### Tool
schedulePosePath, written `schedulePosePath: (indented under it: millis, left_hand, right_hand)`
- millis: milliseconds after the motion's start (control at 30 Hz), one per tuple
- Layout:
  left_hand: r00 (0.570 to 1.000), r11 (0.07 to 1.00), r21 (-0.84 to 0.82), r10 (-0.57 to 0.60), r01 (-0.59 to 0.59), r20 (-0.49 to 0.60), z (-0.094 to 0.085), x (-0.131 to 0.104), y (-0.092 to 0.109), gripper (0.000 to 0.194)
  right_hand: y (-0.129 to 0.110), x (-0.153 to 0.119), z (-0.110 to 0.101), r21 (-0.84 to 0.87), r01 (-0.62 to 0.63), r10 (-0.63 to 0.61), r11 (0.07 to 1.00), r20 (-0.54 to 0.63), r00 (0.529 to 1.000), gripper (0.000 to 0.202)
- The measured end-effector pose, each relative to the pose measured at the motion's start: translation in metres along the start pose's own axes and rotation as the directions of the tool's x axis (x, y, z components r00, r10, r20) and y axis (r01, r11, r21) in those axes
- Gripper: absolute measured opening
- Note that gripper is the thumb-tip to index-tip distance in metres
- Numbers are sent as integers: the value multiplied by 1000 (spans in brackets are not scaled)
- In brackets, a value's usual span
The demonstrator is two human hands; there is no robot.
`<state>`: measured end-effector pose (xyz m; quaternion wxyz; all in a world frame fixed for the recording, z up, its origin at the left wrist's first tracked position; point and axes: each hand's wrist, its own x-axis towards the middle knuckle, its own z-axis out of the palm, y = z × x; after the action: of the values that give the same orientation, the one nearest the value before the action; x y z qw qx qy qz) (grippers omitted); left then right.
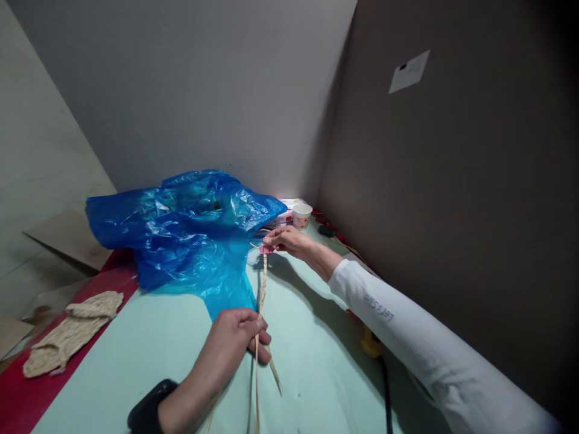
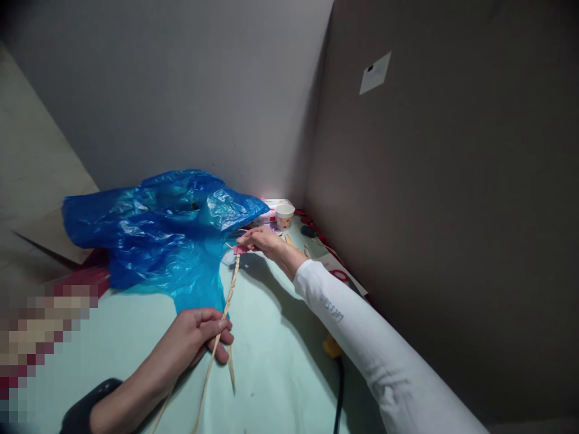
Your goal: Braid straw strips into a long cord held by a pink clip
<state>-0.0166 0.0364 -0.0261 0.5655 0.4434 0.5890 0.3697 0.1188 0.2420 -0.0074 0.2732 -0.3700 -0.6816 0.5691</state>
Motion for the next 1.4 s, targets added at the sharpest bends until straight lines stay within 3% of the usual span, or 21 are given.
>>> schedulePosePath:
  millis: [400,600,800,1400]
  left_hand:
    - [998,999,-33,6,-8,-64,-6,19,15,16]
    - [998,998,-45,35,-38,-56,-3,23,12,16]
    - [997,996,-58,63,-65,-41,2,29,12,15]
    - [998,997,-39,68,-68,5,0,34,10,15]
  right_hand:
    - [-18,-20,-27,-19,78,-80,997,-226,971,20]
    - [3,-44,1,75,51,-35,996,-203,978,20]
    - [6,-56,32,181,46,-9,982,-197,980,12]
    - [17,-56,51,357,7,61,934,-178,982,16]
